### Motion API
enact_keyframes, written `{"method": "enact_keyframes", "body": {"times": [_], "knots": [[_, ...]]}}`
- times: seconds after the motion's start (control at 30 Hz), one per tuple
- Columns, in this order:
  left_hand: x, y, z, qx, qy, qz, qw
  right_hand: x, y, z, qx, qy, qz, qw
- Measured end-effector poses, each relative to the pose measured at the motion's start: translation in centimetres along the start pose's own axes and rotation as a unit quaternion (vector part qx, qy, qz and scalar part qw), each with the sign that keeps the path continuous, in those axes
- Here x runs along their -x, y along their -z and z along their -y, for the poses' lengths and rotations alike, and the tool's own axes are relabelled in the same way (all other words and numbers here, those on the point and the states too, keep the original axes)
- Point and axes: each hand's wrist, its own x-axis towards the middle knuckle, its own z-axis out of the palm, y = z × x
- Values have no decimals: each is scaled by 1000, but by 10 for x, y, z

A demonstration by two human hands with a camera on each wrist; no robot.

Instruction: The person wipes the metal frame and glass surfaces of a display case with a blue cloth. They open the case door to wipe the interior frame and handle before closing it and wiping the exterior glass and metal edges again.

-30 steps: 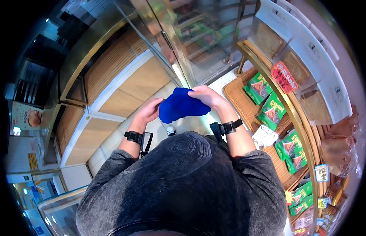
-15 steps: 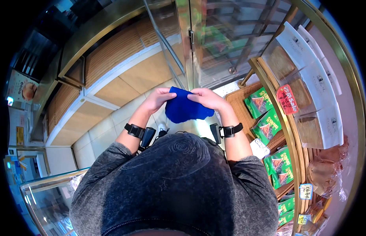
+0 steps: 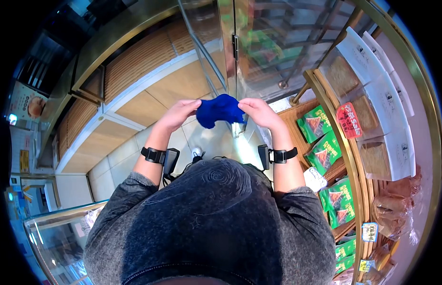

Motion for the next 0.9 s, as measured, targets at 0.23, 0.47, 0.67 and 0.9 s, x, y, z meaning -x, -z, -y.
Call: {"method": "enact_keyframes", "body": {"times": [0.23, 0.47, 0.67, 0.9], "knots": [[-12, -17, 17, -66, -7, -48, 997, 0, 2, 9, 19, -9, -62, 998], [-5, -14, 3, -47, -34, -128, 990, 10, 0, 26, 93, 11, -110, 989], [2, -8, -13, -20, -91, -149, 984, 5, 6, 32, 28, 18, -140, 990], [15, -17, -42, -84, -150, -161, 972, -2, 15, 33, -63, 77, -115, 988]]}}
